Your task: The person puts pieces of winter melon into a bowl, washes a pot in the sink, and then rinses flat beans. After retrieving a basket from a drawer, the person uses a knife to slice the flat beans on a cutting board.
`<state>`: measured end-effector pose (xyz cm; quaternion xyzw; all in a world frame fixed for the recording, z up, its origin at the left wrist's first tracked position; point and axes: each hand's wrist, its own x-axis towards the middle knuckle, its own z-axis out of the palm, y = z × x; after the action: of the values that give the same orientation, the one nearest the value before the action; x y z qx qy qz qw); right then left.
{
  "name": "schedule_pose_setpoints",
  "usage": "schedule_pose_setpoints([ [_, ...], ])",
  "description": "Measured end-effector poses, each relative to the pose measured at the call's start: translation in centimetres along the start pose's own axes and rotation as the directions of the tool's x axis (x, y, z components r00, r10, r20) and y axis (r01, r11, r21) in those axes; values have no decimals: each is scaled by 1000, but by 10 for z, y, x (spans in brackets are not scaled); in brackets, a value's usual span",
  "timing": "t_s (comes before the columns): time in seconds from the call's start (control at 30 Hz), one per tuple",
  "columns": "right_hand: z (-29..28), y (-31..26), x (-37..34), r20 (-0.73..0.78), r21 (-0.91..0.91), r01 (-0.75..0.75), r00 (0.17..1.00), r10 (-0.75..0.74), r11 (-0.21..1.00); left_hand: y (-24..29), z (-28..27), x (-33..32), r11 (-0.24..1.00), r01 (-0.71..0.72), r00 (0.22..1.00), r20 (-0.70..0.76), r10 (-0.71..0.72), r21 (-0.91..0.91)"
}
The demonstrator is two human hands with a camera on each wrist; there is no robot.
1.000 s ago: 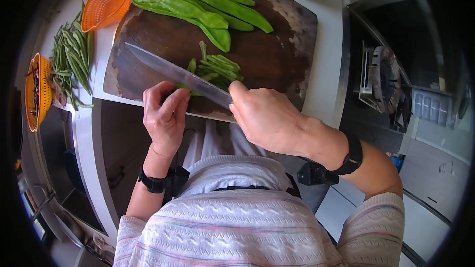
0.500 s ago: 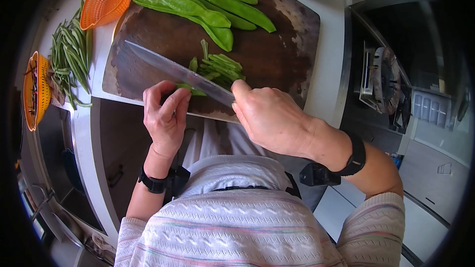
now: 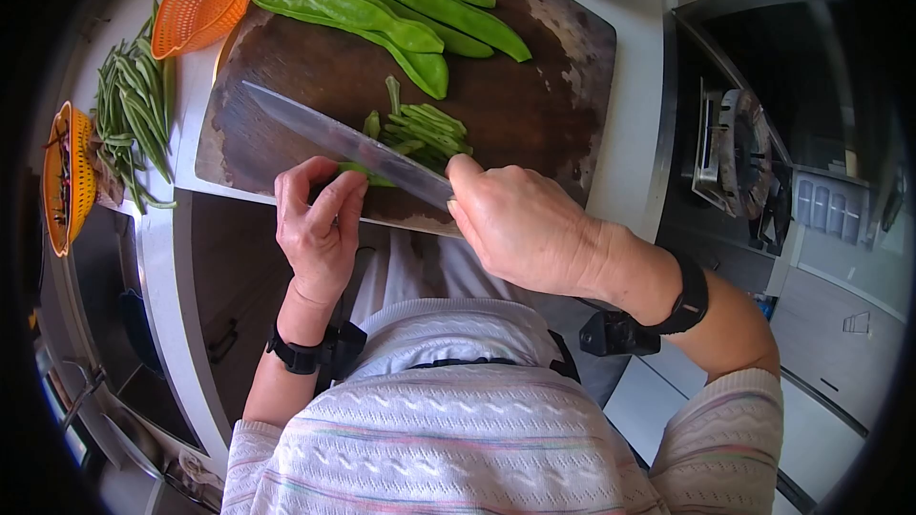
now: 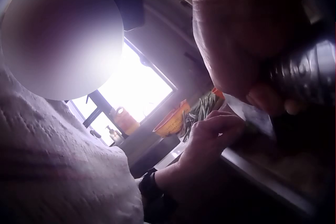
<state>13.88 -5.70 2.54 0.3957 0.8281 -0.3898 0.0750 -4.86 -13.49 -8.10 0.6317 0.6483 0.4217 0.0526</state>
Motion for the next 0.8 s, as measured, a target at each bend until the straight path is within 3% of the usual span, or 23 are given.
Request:
schedule_pose_setpoints([
  [0.3,18,6,12,-102,26,44,994,-42,999,0,0,0,1000,-21,1000,-5,21,1],
  [0.53,4,-3,0,-21,24,-31,999,31,999,0,1,-1,1000,-10,1000,-14,10,-1],
  [0.8,18,1,16,-78,-35,39,996,-41,999,1,0,-1,1000,-9,1000,-10,9,4],
])
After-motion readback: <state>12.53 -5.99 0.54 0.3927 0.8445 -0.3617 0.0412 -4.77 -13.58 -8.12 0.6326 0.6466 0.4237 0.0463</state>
